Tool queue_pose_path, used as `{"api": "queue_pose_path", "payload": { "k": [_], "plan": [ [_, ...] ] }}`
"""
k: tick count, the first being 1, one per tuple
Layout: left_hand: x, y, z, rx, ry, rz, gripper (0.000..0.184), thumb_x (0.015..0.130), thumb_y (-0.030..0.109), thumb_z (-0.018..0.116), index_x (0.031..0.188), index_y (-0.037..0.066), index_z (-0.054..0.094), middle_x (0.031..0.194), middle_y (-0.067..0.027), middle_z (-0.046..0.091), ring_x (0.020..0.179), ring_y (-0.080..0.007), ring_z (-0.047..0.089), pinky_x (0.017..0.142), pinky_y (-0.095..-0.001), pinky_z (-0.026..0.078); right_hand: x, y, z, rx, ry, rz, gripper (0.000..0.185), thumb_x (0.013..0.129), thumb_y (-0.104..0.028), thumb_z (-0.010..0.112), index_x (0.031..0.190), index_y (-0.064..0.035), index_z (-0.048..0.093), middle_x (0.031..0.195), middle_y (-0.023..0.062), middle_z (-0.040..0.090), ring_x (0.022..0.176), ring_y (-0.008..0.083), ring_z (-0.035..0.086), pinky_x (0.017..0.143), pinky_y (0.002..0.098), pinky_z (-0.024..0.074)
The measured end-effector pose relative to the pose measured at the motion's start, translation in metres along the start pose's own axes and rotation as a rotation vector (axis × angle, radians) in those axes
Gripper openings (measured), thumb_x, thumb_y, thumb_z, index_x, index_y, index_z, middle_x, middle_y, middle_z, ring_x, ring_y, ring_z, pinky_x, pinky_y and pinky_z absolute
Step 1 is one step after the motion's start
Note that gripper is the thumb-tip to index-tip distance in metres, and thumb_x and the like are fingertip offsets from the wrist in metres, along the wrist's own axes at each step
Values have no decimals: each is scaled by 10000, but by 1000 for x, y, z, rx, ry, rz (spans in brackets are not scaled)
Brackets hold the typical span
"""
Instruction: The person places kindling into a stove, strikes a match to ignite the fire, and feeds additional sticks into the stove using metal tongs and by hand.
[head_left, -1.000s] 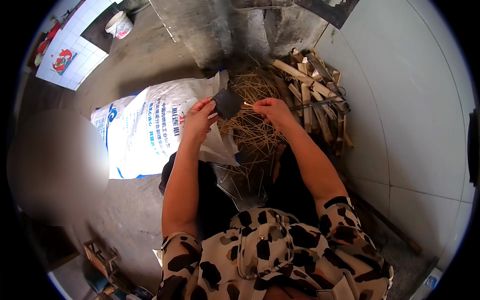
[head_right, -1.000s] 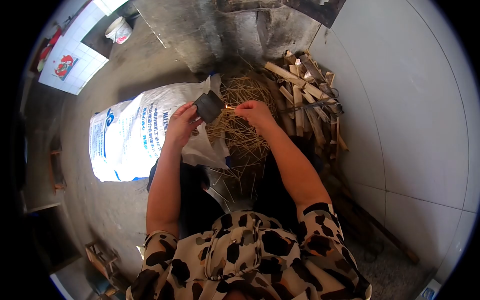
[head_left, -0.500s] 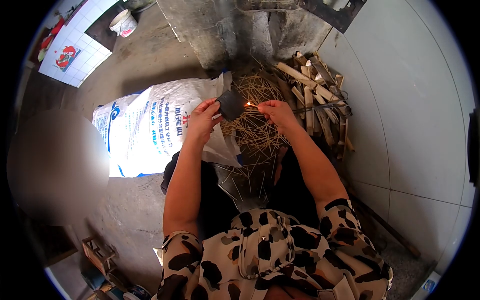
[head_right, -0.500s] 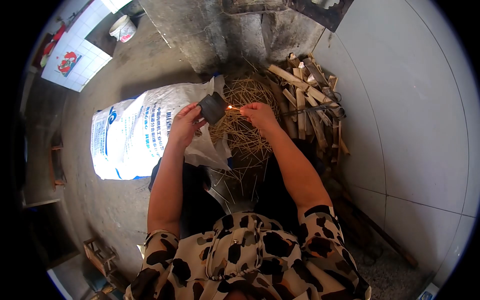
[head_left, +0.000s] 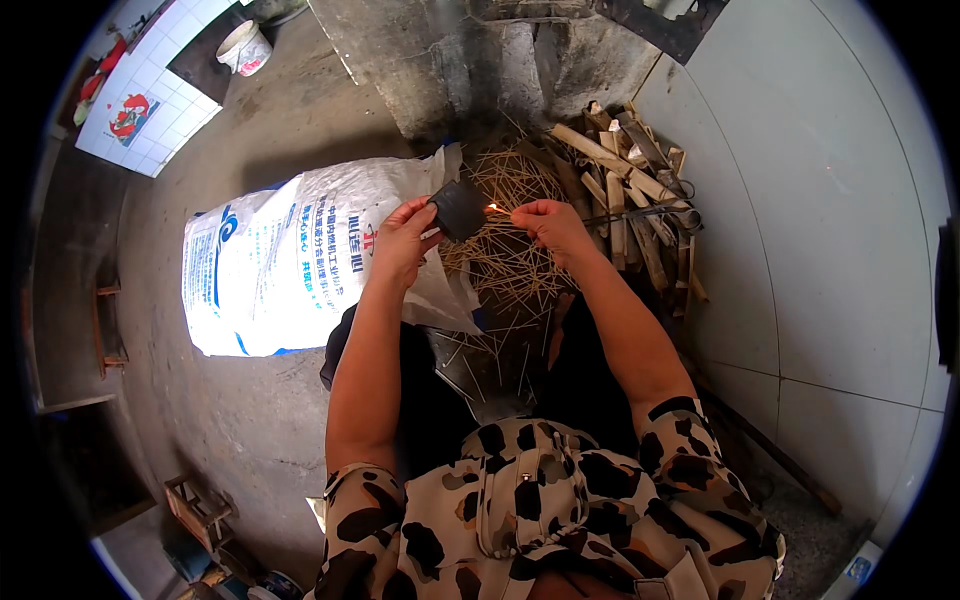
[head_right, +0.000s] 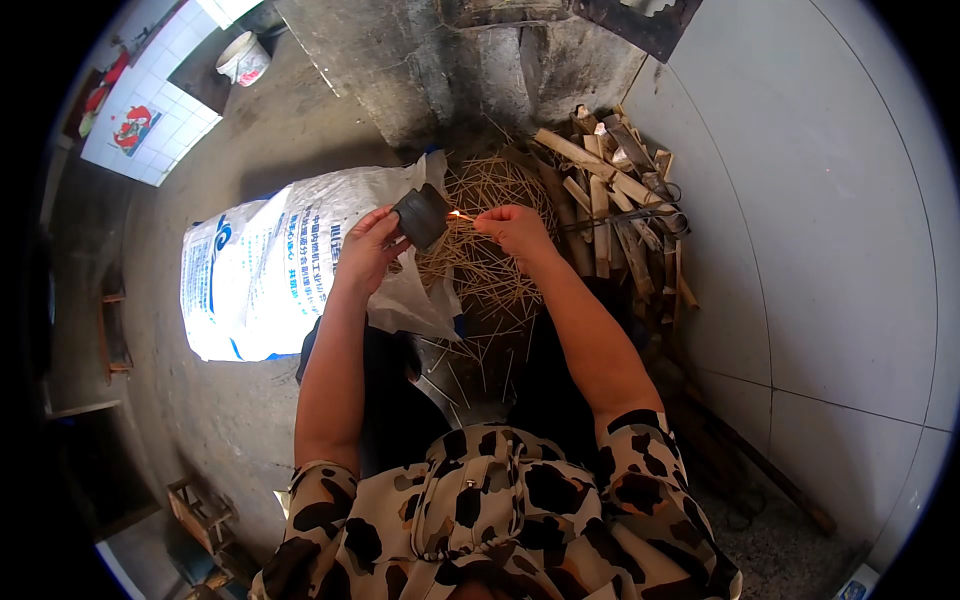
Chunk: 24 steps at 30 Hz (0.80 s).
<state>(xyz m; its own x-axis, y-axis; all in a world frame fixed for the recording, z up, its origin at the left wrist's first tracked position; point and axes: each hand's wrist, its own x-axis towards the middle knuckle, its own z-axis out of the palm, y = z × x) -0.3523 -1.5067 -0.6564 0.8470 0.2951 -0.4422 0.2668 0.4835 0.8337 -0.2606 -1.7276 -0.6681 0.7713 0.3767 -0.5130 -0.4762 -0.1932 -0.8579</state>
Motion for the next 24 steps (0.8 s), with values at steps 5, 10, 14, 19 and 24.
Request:
{"api": "queue_pose_path", "payload": {
  "k": [5,10,14,19,24],
  "plan": [
    [-1,0,1,-11,3,0,172,880,123,576,1046,76,574,970,-41,605,901,-163,581,835,-358,485,-4,-5,1,-31,-1,11,161,770,-111,707,885,-11,656,730,2,608,603,67,487,537,218,409],
    [0,1,1,-10,-1,-2,155,883,121,573,1032,76,573,973,-44,606,899,-164,582,841,-364,484,-1,-1,0,-13,-11,12,166,765,-112,708,889,-15,656,735,-1,611,599,63,483,531,211,400],
    [-1,1,1,-2,-6,-2,145,883,118,572,1022,77,573,974,-47,608,903,-167,584,846,-366,483,-3,-4,1,-16,-6,8,165,767,-112,706,888,-12,655,739,3,614,598,61,482,530,211,400],
    [-2,2,2,9,-7,-10,166,882,120,574,1041,72,565,982,-50,607,913,-168,584,851,-365,481,-2,-4,1,-24,-1,3,168,766,-112,706,890,-10,657,750,10,622,598,63,485,530,212,401],
    [0,0,1,8,-5,-9,183,883,122,573,1057,66,555,1000,-51,601,925,-170,581,858,-366,480,-3,-3,0,-15,1,-2,165,764,-108,706,889,-10,658,750,10,622,609,65,489,545,217,407]
  ]
}}
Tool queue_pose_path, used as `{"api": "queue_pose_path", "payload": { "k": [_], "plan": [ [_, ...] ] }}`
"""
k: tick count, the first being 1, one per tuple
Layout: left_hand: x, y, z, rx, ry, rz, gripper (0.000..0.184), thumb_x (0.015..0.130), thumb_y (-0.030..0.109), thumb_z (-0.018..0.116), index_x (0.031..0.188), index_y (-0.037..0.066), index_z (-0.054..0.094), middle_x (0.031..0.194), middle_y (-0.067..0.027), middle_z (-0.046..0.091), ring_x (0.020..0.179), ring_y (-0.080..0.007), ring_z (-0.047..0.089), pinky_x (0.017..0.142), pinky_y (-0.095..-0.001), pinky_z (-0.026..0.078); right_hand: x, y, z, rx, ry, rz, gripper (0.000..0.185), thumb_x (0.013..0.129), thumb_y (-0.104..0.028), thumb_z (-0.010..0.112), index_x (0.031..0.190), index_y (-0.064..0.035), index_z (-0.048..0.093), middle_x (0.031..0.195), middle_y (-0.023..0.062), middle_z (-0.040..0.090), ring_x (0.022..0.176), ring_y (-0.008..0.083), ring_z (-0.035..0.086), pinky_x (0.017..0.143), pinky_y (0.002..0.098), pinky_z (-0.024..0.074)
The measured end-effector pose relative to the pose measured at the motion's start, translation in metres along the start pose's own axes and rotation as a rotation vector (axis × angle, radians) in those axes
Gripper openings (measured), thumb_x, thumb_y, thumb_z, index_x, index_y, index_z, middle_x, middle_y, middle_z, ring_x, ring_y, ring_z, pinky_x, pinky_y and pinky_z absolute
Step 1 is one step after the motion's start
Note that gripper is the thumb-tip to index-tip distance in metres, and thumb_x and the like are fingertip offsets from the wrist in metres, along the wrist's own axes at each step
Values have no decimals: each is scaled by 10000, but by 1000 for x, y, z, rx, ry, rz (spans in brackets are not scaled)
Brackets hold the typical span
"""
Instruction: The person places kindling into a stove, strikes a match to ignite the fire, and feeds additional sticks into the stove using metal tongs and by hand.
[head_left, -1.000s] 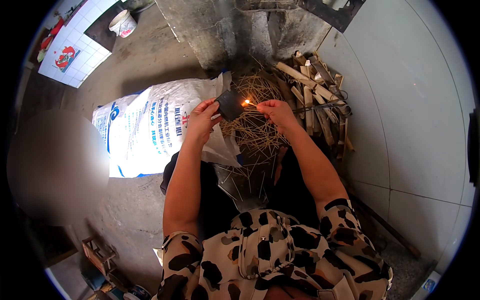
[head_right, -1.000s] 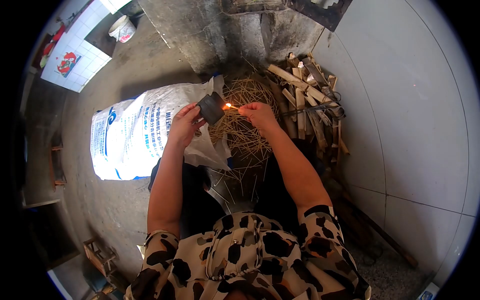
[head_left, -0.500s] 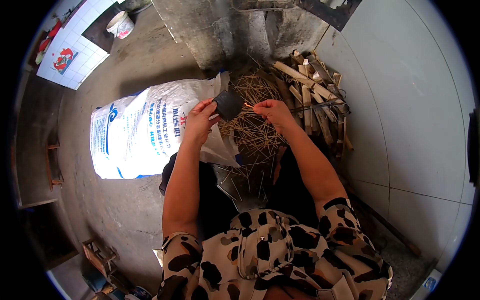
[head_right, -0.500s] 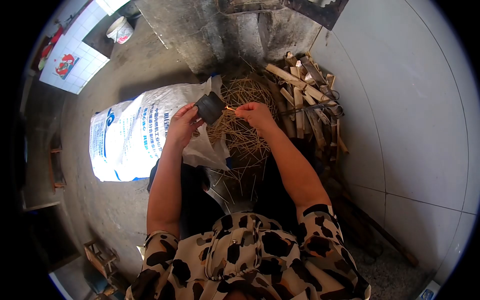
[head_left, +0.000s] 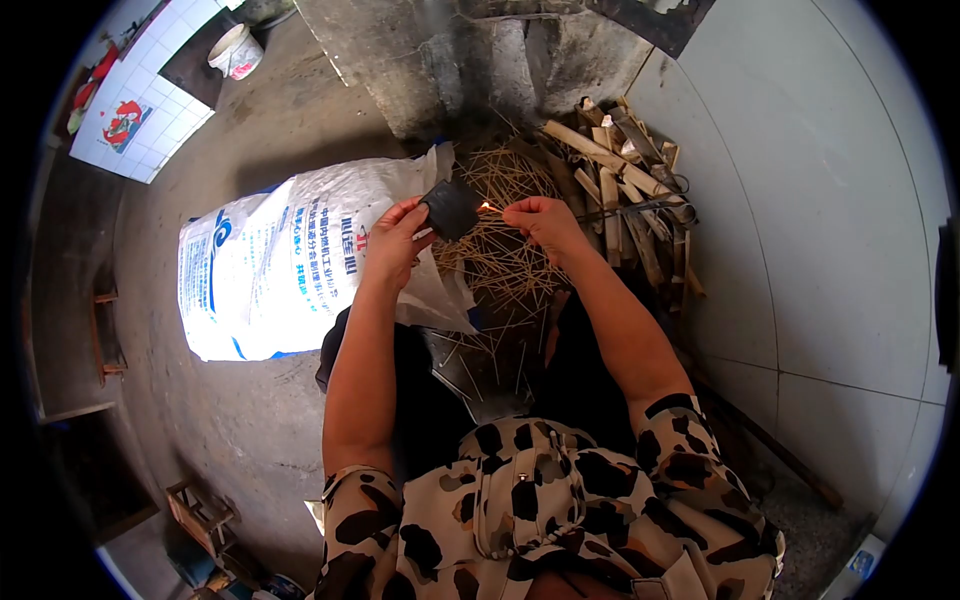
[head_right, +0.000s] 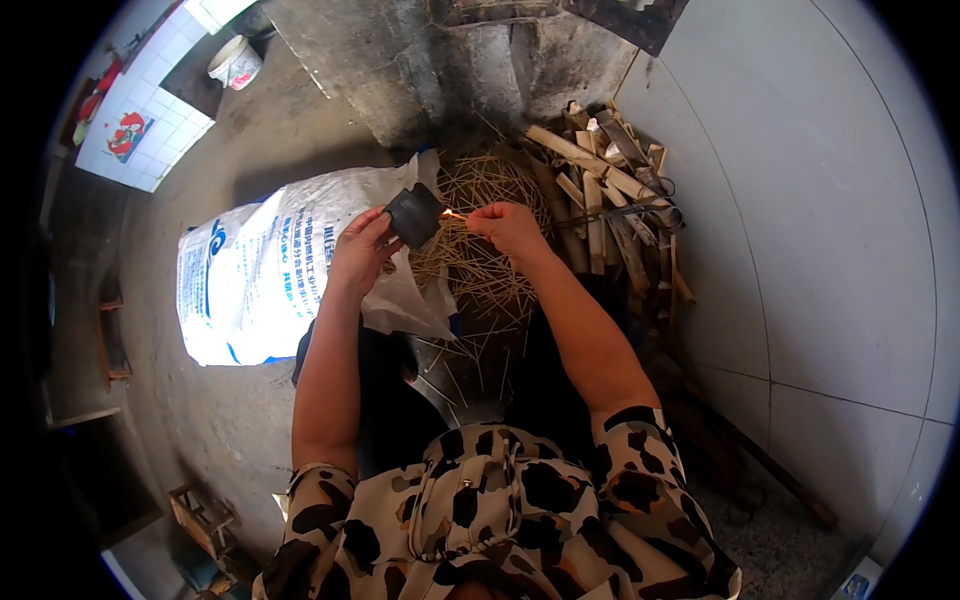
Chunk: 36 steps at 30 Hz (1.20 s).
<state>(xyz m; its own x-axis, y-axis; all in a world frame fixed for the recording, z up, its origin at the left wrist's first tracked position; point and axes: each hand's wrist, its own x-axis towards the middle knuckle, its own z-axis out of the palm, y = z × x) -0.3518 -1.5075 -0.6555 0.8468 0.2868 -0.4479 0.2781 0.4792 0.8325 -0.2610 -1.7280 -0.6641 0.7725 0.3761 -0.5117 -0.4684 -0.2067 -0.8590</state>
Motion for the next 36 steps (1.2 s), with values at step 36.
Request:
{"api": "queue_pose_path", "payload": {
  "k": [36],
  "plan": [
    [0,-1,3,-45,-10,15,141,885,109,569,1016,66,595,959,-23,609,878,-128,583,799,-310,509,6,8,1,-31,-16,-97,163,740,-103,718,851,-8,647,773,22,625,684,86,539,635,229,441]
  ]
}}
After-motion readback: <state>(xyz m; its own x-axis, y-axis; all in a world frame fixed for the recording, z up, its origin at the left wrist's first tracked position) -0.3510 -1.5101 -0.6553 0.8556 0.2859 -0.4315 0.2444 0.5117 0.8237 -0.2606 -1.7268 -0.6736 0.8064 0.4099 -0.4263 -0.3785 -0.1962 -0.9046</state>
